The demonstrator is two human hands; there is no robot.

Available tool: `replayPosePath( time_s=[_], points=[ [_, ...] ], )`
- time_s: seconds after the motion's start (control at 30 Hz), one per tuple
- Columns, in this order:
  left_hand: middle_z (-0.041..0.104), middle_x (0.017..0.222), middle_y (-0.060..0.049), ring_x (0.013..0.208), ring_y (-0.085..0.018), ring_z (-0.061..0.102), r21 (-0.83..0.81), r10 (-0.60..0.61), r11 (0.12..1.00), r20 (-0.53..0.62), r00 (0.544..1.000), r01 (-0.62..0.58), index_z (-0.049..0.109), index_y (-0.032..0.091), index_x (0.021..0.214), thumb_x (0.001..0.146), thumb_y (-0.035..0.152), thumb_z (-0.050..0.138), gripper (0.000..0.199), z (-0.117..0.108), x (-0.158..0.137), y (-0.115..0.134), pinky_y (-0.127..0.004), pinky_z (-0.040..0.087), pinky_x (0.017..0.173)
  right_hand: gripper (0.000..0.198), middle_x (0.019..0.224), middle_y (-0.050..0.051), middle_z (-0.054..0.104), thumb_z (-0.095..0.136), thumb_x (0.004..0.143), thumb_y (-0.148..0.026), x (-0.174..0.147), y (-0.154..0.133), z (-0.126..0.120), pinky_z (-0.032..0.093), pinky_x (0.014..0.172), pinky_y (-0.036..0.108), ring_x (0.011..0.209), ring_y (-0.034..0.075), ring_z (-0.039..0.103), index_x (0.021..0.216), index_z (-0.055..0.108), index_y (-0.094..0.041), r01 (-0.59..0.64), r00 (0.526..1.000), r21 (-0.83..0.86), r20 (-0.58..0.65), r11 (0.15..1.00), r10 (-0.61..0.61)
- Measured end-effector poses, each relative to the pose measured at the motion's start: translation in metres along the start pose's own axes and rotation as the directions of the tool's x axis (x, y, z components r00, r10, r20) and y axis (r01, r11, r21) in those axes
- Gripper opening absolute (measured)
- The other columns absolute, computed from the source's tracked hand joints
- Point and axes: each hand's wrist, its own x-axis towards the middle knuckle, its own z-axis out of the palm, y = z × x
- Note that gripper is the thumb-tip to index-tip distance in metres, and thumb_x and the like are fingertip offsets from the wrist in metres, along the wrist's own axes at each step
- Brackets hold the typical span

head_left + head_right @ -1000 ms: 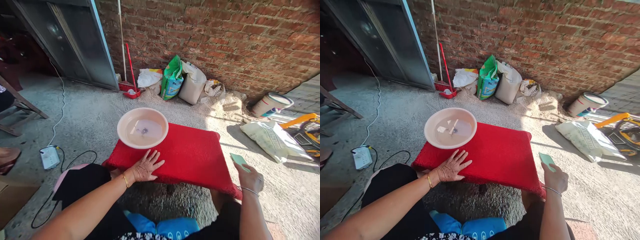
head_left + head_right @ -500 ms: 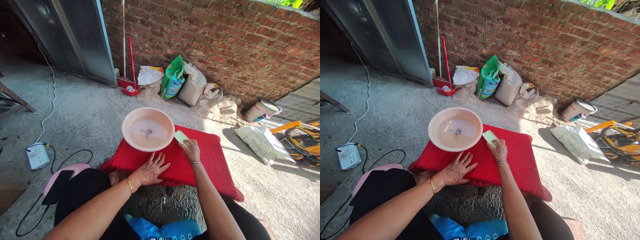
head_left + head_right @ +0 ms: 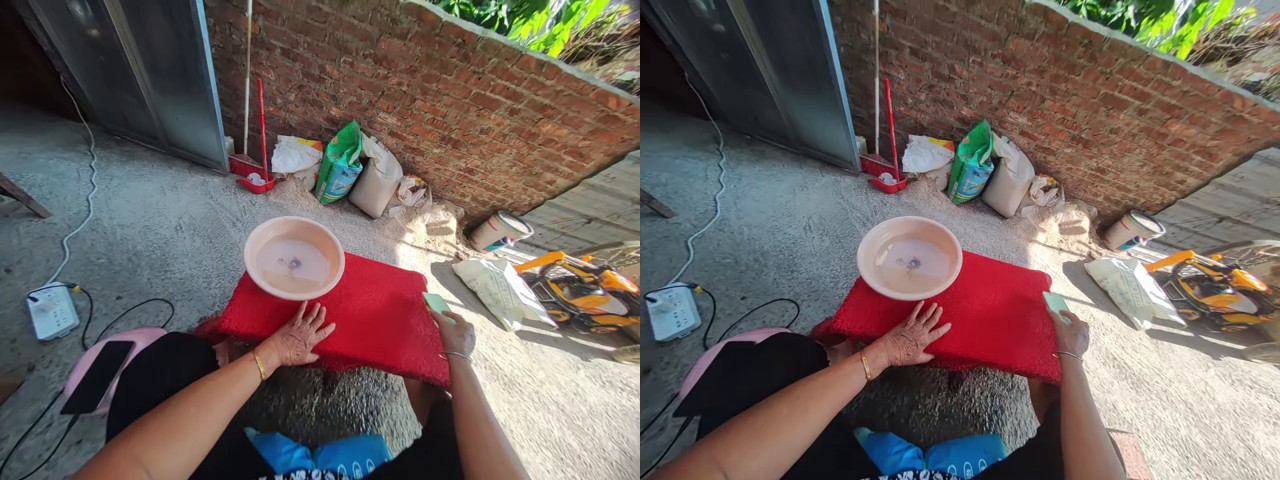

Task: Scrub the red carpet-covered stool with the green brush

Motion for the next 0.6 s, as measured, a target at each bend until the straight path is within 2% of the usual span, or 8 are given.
replayPosePath(
  time_s=[0.13, 0.2, 0.3, 0.37, 0.43, 0.5, 0.53, 0.6],
  points=[
    [0.029, 0.15, -0.021, 0.139, -0.039, 0.023, -0.011, -0.001, 1.0, 0.021, 1.0, 0.001, 0.029, 0.023, 0.145, 0.08, 0.059, 0.056, 0.08, 0.002, 0.001, -0.001, -0.06, 0.01, 0.108, 0.048, 0.1, 0.009, 0.06, 0.069, 0.056, -0.059, -0.037, -0.079, 0.044, 0.043, 0.079, 0.036, 0.088, 0.024, 0.057, 0.087, 0.074, -0.023, 0.212, 0.97, 0.137, 0.094, 0.968, -0.226],
    [0.031, 0.148, -0.022, 0.138, -0.039, 0.025, -0.007, -0.001, 1.0, 0.03, 1.0, 0.001, 0.029, 0.023, 0.145, 0.079, 0.059, 0.057, 0.08, 0.001, 0.002, 0.0, -0.06, 0.01, 0.108, 0.044, 0.097, 0.008, 0.059, 0.069, 0.058, -0.058, -0.055, -0.12, 0.068, 0.044, 0.076, 0.035, 0.086, 0.023, 0.057, 0.085, 0.073, -0.023, 0.35, 0.917, 0.224, 0.116, 0.91, -0.382],
    [0.032, 0.148, -0.022, 0.137, -0.039, 0.026, 0.004, -0.004, 1.0, 0.039, 0.999, 0.004, 0.029, 0.022, 0.144, 0.078, 0.058, 0.06, 0.081, -0.003, 0.002, 0.001, -0.06, 0.012, 0.108, 0.041, 0.092, 0.006, 0.058, 0.066, 0.062, -0.058, -0.076, -0.166, 0.1, 0.044, 0.074, 0.033, 0.084, 0.021, 0.056, 0.084, 0.073, -0.024, 0.525, 0.805, 0.342, 0.098, 0.78, -0.585],
    [0.031, 0.148, -0.022, 0.137, -0.039, 0.026, 0.009, -0.008, 1.0, 0.042, 0.999, 0.007, 0.029, 0.022, 0.144, 0.077, 0.057, 0.061, 0.083, -0.005, 0.002, 0.002, -0.059, 0.012, 0.108, 0.039, 0.092, 0.006, 0.057, 0.065, 0.065, -0.058, -0.081, -0.185, 0.115, 0.045, 0.074, 0.033, 0.083, 0.02, 0.056, 0.085, 0.072, -0.025, 0.59, 0.738, 0.387, 0.097, 0.709, -0.668],
    [0.029, 0.149, -0.022, 0.137, -0.039, 0.026, 0.011, -0.008, 1.0, 0.042, 0.999, 0.008, 0.028, 0.022, 0.145, 0.076, 0.057, 0.062, 0.084, -0.007, 0.002, 0.003, -0.059, 0.013, 0.108, 0.038, 0.093, 0.006, 0.058, 0.066, 0.065, -0.056, -0.075, -0.191, 0.124, 0.045, 0.075, 0.034, 0.083, 0.02, 0.056, 0.086, 0.072, -0.025, 0.616, 0.702, 0.391, 0.121, 0.684, -0.702],
    [0.029, 0.149, -0.023, 0.138, -0.04, 0.024, 0.013, -0.004, 1.0, 0.041, 0.999, 0.004, 0.027, 0.021, 0.145, 0.076, 0.057, 0.062, 0.084, -0.007, 0.002, 0.003, -0.059, 0.013, 0.108, 0.038, 0.095, 0.006, 0.058, 0.068, 0.063, -0.055, -0.055, -0.181, 0.124, 0.045, 0.076, 0.035, 0.083, 0.02, 0.057, 0.085, 0.072, -0.025, 0.608, 0.715, 0.346, 0.152, 0.714, -0.682],
    [0.029, 0.149, -0.022, 0.138, -0.04, 0.024, 0.014, -0.003, 1.0, 0.041, 0.999, 0.002, 0.027, 0.022, 0.145, 0.077, 0.057, 0.061, 0.084, -0.007, 0.002, 0.003, -0.06, 0.013, 0.108, 0.039, 0.095, 0.007, 0.059, 0.069, 0.061, -0.054, -0.041, -0.171, 0.12, 0.045, 0.077, 0.035, 0.084, 0.021, 0.057, 0.086, 0.072, -0.024, 0.588, 0.741, 0.307, 0.166, 0.749, -0.65],
    [0.029, 0.149, -0.021, 0.139, -0.04, 0.023, 0.015, -0.002, 1.0, 0.045, 0.999, 0.001, 0.027, 0.022, 0.146, 0.079, 0.057, 0.059, 0.082, -0.008, 0.002, 0.003, -0.06, 0.013, 0.108, 0.042, 0.097, 0.007, 0.06, 0.071, 0.059, -0.054, -0.006, -0.14, 0.107, 0.045, 0.078, 0.036, 0.086, 0.022, 0.057, 0.087, 0.072, -0.023, 0.481, 0.839, 0.202, 0.177, 0.853, -0.515]
  ],
)
